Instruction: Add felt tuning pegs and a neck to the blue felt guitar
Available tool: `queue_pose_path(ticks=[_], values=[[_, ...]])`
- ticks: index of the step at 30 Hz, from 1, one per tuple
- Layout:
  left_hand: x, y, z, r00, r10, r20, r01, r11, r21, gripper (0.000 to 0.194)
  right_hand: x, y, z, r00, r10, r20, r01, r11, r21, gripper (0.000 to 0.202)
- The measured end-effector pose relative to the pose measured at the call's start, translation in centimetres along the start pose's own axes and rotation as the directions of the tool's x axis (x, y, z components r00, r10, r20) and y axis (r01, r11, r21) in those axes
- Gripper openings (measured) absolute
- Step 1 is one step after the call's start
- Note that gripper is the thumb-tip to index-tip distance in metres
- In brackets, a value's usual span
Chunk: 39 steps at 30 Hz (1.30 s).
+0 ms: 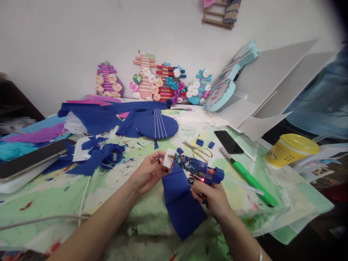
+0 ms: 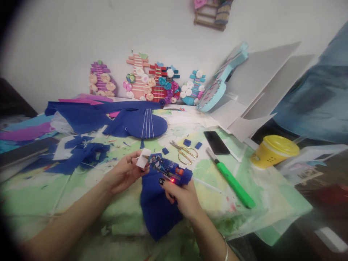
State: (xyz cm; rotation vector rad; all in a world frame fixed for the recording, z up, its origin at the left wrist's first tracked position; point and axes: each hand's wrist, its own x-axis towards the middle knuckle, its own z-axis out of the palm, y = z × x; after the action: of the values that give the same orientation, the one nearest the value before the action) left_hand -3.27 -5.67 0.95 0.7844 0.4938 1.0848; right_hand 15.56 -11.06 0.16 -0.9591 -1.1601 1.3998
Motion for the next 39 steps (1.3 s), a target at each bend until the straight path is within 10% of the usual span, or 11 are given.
queue_pose_path(ticks=[30, 39], values=[[0.0, 0.0, 0.1, 0.999, -0.033, -0.012, 0.033, 0.999, 0.007, 0.041, -0.1, 0.6, -0.1, 0.996, 0.036, 0.076, -0.042, 0.997, 0.071, 0.036], [0.0, -0.2, -0.1, 0.998, -0.029, 0.058, 0.030, 0.999, -0.023, 0.037, 0.9, -0.7, 1.1, 0.992, 0.089, -0.088, -0.068, 0.974, 0.214, 0.032]])
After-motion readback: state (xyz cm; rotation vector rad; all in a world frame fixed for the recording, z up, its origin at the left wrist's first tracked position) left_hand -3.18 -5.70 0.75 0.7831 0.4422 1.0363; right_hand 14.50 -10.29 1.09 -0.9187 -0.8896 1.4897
